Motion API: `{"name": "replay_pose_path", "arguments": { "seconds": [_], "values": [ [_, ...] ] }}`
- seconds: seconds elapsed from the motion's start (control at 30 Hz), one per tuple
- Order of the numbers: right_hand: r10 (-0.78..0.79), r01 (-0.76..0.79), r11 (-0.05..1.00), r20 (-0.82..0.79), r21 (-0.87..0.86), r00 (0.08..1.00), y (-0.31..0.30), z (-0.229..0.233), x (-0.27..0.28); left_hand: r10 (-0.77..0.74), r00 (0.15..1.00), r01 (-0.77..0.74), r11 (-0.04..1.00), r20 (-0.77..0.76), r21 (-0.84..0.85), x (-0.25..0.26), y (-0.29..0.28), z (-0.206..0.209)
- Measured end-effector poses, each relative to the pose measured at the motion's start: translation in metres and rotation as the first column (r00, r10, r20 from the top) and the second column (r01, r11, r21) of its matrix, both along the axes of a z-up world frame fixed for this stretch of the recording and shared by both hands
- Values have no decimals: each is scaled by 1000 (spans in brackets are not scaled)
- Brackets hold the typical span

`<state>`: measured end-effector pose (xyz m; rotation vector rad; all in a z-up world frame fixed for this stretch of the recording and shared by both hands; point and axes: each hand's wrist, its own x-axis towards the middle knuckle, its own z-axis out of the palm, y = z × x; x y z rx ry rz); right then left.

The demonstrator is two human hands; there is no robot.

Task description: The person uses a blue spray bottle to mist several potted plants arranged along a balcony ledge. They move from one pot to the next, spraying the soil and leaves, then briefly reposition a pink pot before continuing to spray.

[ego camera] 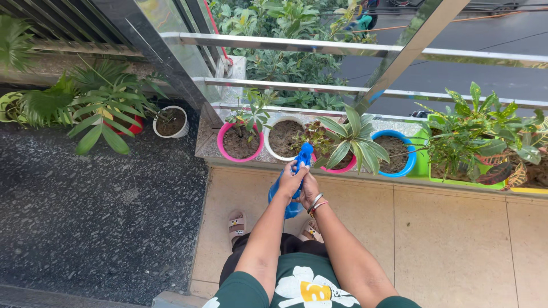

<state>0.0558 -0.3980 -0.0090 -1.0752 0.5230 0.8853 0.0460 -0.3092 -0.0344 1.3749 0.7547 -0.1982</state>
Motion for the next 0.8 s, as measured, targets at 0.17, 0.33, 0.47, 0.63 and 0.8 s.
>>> {"name": "replay_pose_path", "arguments": {
  "seconds": [0.17,0.33,0.47,0.63,0.8],
  "values": [
    [-17,17,1000,0,2,1000,-25,5,12,-38,999,39,999,-33,31,8,-22,10],
    [-86,86,996,4,-7,996,-44,5,17,-113,994,113,990,2,81,21,-42,13],
    [-118,118,992,7,36,993,-55,8,25,-150,989,149,987,5,67,31,-52,12],
    [-171,171,980,-2,101,985,-74,0,27,-207,975,190,967,86,172,35,-71,9],
    [-249,241,960,44,142,967,-86,-7,33,-223,971,212,969,82,127,44,-86,23]
  ]
}}
